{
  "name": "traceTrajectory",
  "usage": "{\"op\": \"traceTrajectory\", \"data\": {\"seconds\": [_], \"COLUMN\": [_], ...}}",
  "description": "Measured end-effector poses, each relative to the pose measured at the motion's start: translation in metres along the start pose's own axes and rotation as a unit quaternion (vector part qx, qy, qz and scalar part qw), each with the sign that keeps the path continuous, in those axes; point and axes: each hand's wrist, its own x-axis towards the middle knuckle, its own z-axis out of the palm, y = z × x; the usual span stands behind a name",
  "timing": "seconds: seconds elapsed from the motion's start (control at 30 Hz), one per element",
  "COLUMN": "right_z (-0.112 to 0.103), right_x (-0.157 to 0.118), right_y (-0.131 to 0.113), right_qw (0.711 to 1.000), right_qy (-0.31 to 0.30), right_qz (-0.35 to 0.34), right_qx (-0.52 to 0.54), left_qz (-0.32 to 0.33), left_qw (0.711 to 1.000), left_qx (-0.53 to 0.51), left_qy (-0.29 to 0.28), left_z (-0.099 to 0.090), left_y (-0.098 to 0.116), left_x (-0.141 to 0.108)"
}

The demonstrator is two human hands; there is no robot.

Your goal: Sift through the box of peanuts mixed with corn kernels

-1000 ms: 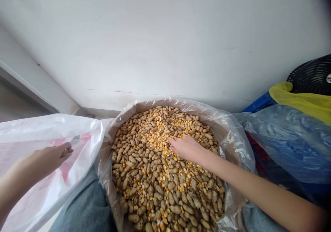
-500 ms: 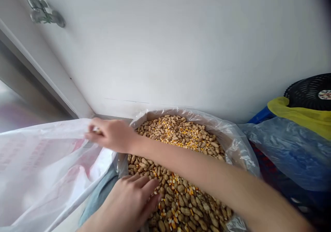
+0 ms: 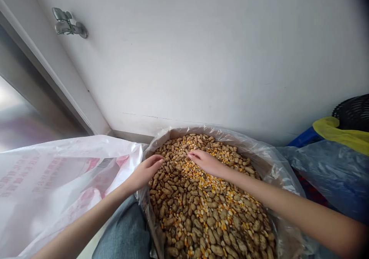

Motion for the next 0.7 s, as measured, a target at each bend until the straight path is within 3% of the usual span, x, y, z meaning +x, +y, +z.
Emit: {"op": "traceTrajectory", "data": {"seconds": [0.07,0.13,0.27,0.33,0.5,0.6,0.7], "right_z": [-0.001,-0.006,-0.018,-0.019,-0.013,-0.013,-0.013], "right_x": [-0.015,-0.027,-0.036,-0.037,-0.018,0.015,0.05], "right_y": [0.034,0.061,0.104,0.117,0.109,0.094,0.091], "right_qw": [0.999,0.996,0.978,0.971,0.96,0.959,0.963], "right_qy": [-0.003,0.037,0.157,0.182,0.174,0.151,0.133], "right_qz": [-0.008,-0.014,-0.001,0.017,0.01,-0.016,0.006], "right_qx": [-0.037,-0.083,-0.136,-0.152,-0.221,-0.238,-0.236], "left_qz": [0.0,0.01,0.112,0.139,0.168,0.18,0.186], "left_qw": [0.999,0.993,0.949,0.928,0.899,0.919,0.947], "left_qx": [0.035,0.119,0.296,0.345,0.391,0.342,0.251], "left_qy": [-0.021,-0.015,0.019,0.036,0.098,0.079,0.078], "left_z": [0.012,0.029,0.069,0.084,0.095,0.089,0.085], "left_y": [-0.004,-0.009,-0.014,-0.011,-0.004,-0.006,-0.012], "left_x": [0.031,0.063,0.115,0.131,0.151,0.164,0.173]}}
